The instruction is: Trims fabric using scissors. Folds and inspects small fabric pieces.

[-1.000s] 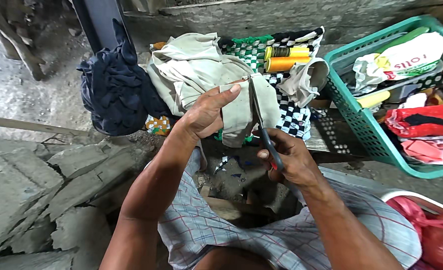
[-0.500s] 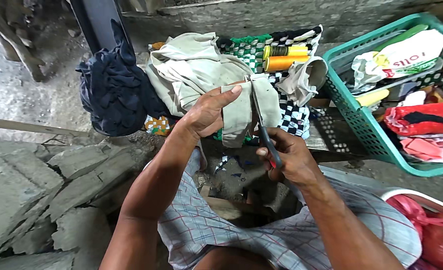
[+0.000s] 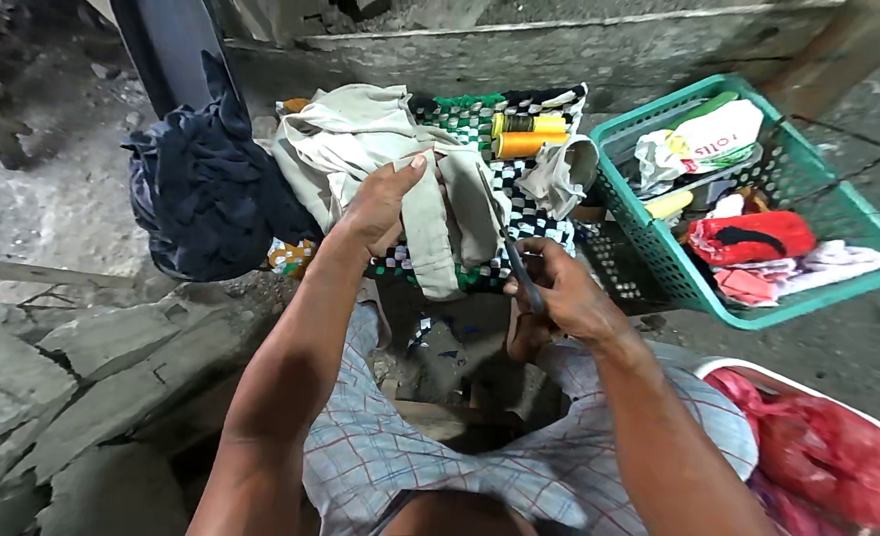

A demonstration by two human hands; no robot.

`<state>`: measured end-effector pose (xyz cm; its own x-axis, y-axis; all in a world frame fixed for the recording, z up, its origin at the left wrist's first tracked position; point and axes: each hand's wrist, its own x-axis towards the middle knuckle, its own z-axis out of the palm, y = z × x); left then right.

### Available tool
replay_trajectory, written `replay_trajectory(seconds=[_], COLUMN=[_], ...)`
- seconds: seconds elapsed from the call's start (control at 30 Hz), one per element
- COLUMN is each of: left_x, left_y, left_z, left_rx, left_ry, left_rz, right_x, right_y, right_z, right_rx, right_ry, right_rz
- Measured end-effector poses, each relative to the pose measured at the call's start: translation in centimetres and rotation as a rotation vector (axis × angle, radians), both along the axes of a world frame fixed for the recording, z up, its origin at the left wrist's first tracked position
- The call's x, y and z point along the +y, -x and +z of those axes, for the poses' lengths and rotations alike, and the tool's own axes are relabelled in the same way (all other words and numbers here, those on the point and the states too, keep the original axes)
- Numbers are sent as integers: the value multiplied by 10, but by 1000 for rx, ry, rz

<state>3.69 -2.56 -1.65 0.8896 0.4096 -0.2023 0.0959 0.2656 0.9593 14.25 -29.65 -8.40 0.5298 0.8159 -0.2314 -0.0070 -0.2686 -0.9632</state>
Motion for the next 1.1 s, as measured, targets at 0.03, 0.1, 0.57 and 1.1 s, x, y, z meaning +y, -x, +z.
replay_trajectory(seconds=[0.03, 0.1, 0.57, 1.1], left_x=[3, 14, 28, -10], left_y=[-1, -4, 18, 56], left_z=[-2, -7, 15, 55], left_rx=[53, 197, -73, -399], left_ry=[-159, -519, -298, 26], left_rz=[5, -8, 109, -114], right_x=[-1, -6, 11, 22], right_y=[-3, -11, -32, -8], right_z=[3, 10, 33, 43], right_rx=[-58, -189, -1085, -1037], right_ry=[25, 95, 764, 164], right_rz=[0, -10, 58, 120])
